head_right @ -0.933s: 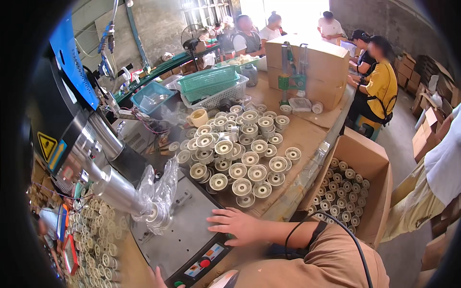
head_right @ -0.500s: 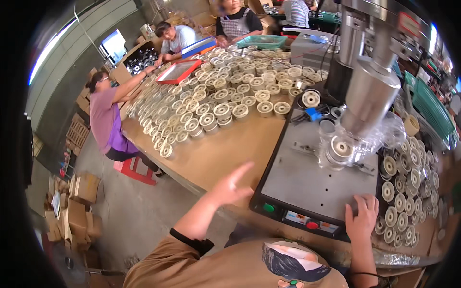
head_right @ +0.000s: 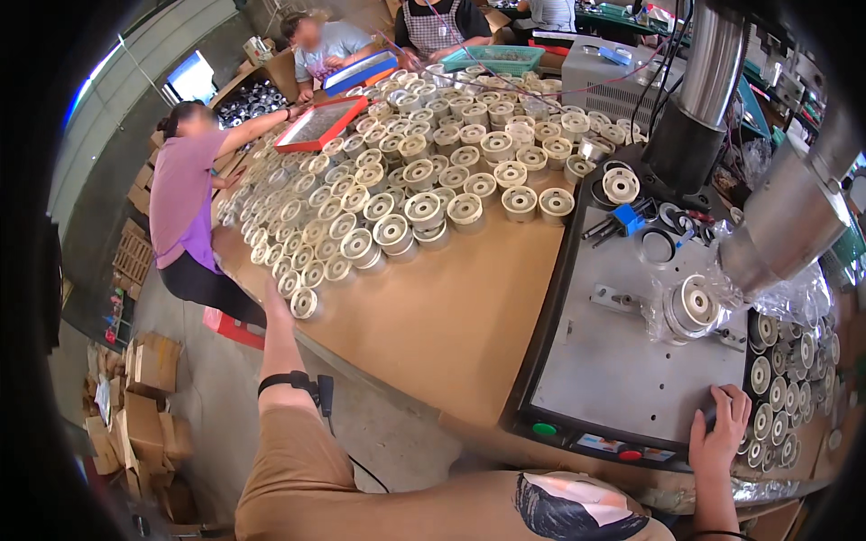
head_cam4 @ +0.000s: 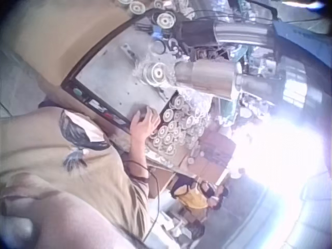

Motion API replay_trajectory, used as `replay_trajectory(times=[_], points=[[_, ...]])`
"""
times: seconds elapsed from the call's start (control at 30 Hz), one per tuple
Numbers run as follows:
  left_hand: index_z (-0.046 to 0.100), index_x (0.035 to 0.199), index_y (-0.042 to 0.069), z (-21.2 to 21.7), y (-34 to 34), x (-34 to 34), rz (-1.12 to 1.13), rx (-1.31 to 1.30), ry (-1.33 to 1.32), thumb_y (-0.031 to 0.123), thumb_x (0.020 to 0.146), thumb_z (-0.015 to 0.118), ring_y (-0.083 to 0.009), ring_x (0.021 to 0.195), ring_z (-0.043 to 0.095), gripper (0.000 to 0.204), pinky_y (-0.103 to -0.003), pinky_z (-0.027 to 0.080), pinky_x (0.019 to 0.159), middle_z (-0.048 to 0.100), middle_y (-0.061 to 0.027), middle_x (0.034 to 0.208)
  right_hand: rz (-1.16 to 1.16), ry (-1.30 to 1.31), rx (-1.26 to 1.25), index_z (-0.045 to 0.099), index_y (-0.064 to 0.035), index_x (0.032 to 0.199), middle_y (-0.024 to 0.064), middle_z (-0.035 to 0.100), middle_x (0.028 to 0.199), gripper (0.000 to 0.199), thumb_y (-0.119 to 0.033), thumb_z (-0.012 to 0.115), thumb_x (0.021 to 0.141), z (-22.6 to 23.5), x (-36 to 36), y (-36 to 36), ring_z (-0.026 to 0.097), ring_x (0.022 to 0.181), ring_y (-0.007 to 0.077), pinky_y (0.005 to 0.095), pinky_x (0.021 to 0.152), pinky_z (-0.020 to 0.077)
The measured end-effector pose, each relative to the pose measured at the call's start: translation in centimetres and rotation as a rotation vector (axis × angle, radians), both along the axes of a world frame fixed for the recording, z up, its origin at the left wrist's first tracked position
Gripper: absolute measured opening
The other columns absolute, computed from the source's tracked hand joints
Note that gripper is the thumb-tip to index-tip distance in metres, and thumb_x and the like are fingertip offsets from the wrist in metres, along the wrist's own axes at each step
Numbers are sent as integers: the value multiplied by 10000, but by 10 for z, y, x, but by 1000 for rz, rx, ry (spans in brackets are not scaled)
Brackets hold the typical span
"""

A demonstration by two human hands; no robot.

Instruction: Operating a press machine to assemble circular plastic components in a factory setting.

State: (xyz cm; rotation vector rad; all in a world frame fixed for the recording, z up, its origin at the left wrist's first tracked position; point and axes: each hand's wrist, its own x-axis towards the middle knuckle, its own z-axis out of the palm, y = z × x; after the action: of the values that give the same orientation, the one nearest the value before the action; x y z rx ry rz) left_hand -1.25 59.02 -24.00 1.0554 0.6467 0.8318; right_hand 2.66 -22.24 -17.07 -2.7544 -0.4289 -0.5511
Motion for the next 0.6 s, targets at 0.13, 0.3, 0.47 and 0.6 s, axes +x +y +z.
replay_trajectory(times=[0.13,0.3,0.47,0.6], points=[[499,1470,70,-3,27,3,2,3,135,520,1053,454,-244,1229,619,615,-399,496,1054,610,-96,1398,12,9,-25,596,7,1198,219,546,1193,445,-77,648,764,-3,6,2,503,1108,437,532,992,402],[469,1502,72,-17,68,-1,-21,159,205,532,1027,498,-232,1305,553,662,-391,432,1105,547,-87,1466,7,30,-39,591,5,1210,222,540,1204,459,-75,642,761,0,7,6,500,1118,437,530,999,400],[589,1384,95,-11,21,31,-242,64,125,503,1025,528,-218,1160,647,547,-391,526,991,667,-73,1291,-17,53,-49,591,7,1209,223,541,1207,465,-68,650,754,5,4,8,499,1132,441,531,1006,399],[603,1363,88,8,-54,76,-383,-67,98,451,1019,564,-212,1121,664,502,-386,546,966,677,-82,1272,-44,49,-48,594,8,1204,219,544,1211,467,-66,661,748,4,2,5,499,1138,441,531,1000,405]])
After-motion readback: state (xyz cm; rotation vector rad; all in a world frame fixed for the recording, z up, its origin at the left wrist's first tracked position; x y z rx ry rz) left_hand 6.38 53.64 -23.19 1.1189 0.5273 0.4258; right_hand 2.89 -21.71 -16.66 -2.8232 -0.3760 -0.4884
